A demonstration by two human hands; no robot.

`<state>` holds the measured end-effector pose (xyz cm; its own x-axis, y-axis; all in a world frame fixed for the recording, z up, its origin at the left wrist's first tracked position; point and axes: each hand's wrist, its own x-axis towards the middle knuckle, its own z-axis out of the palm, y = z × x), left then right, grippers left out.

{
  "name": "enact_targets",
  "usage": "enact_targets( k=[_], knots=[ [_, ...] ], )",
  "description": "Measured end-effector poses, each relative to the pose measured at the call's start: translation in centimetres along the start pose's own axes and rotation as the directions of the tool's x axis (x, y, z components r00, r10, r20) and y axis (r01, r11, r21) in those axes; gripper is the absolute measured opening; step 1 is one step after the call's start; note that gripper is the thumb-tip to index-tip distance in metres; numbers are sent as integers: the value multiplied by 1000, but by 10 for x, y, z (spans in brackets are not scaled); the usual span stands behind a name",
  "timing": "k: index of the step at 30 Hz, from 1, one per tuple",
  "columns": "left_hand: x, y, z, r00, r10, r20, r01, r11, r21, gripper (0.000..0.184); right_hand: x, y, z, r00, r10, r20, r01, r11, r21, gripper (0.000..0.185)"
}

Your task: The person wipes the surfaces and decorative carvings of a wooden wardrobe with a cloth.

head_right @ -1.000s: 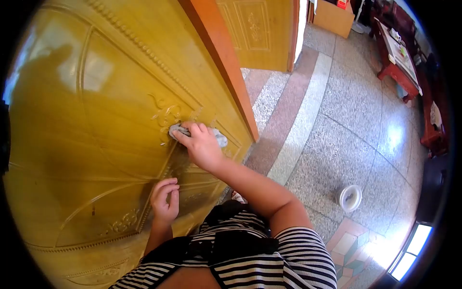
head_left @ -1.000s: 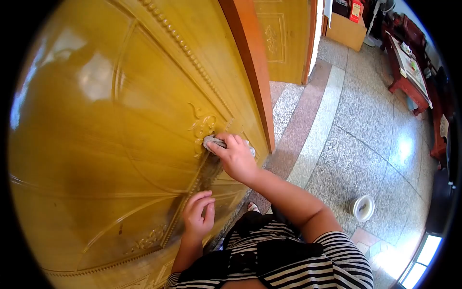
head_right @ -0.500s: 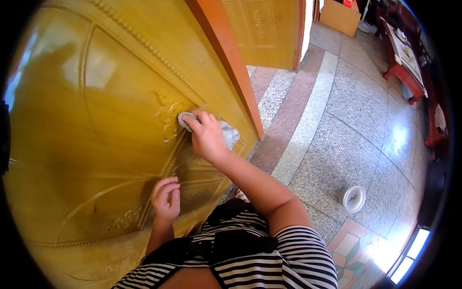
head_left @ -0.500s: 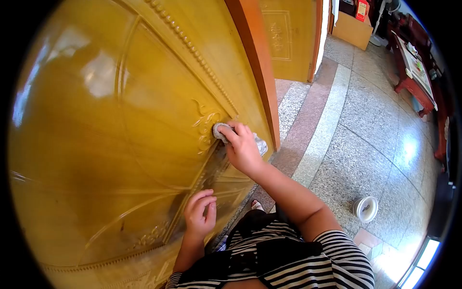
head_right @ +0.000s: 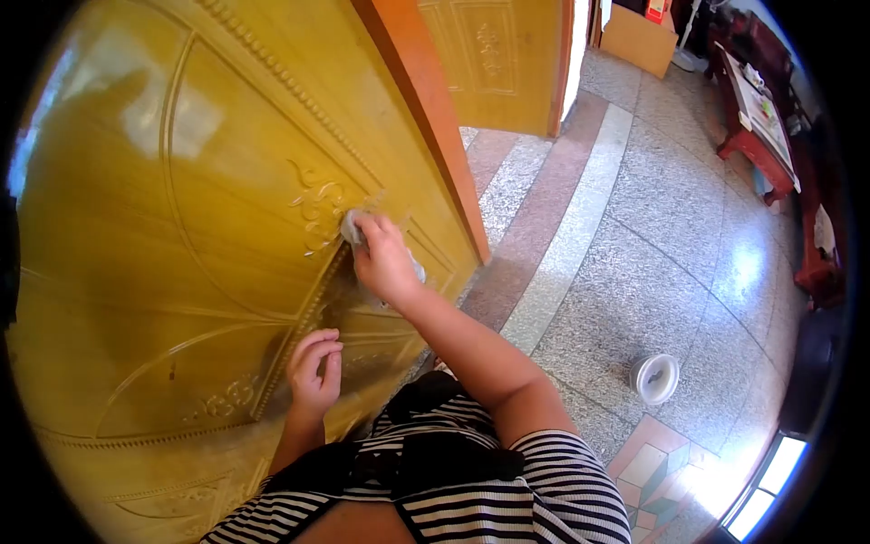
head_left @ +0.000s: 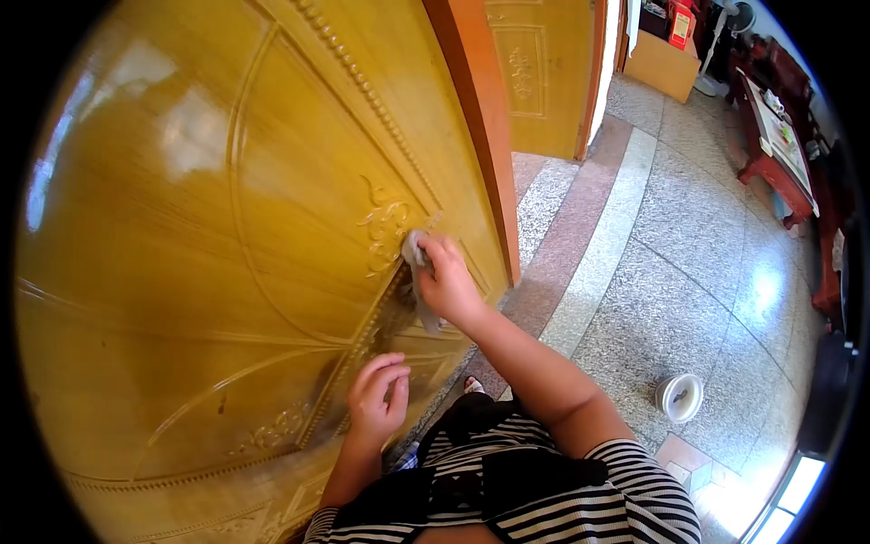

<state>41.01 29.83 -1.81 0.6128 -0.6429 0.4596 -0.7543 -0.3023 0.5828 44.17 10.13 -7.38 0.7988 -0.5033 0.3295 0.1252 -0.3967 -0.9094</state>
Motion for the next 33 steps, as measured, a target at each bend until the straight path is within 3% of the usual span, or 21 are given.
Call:
enact_targets(
  k=[4,6,7,14,16,19,23,26,29,31,33],
  knots=[
    [8,3,1,1000,20,7,-20,999,-26,9,-7,15,-1,1000,4,10,-5,995,101,43],
    [7,3,1,1000,11,-8,-11,999,-39,9,9,4,-11,981,-126,-150,123,992,-25,44],
    [7,3,0,1000,24,-1,-24,999,-26,9,16,-6,-14,964,-225,-139,219,974,-61,46],
    [-5,-8,-2,1000,7,14,-6,1000,-15,9,17,-2,-13,979,-193,-61,180,967,-180,47],
    [-2,-7,-1,1000,6,9,-6,1000,-14,8,20,-4,-13,932,-356,-63,343,926,-157,47],
    [1,-3,-3,1000,-3,5,4,1000,-8,8,22,-14,-13,946,-323,-32,307,923,-233,47],
    [1,-5,-5,1000,13,-18,-13,1000,-5,8,16,0,-3,964,-257,-61,241,949,-202,48],
    [-6,-6,-8,1000,19,-1,-19,1000,18,7,14,6,2,967,-201,-157,197,980,-43,49],
    [-12,-6,-7,1000,-22,-5,22,1000,-6,7,5,-3,-1,985,-139,-101,130,987,-93,48],
    [-12,-6,-7,1000,-15,17,14,1000,10,8,-3,-6,0,1000,-11,9,12,993,-115,47],
    [-9,-3,-4,999,0,42,-1,1000,23,8,-18,-7,13,994,-88,59,96,986,-137,42]
  ],
)
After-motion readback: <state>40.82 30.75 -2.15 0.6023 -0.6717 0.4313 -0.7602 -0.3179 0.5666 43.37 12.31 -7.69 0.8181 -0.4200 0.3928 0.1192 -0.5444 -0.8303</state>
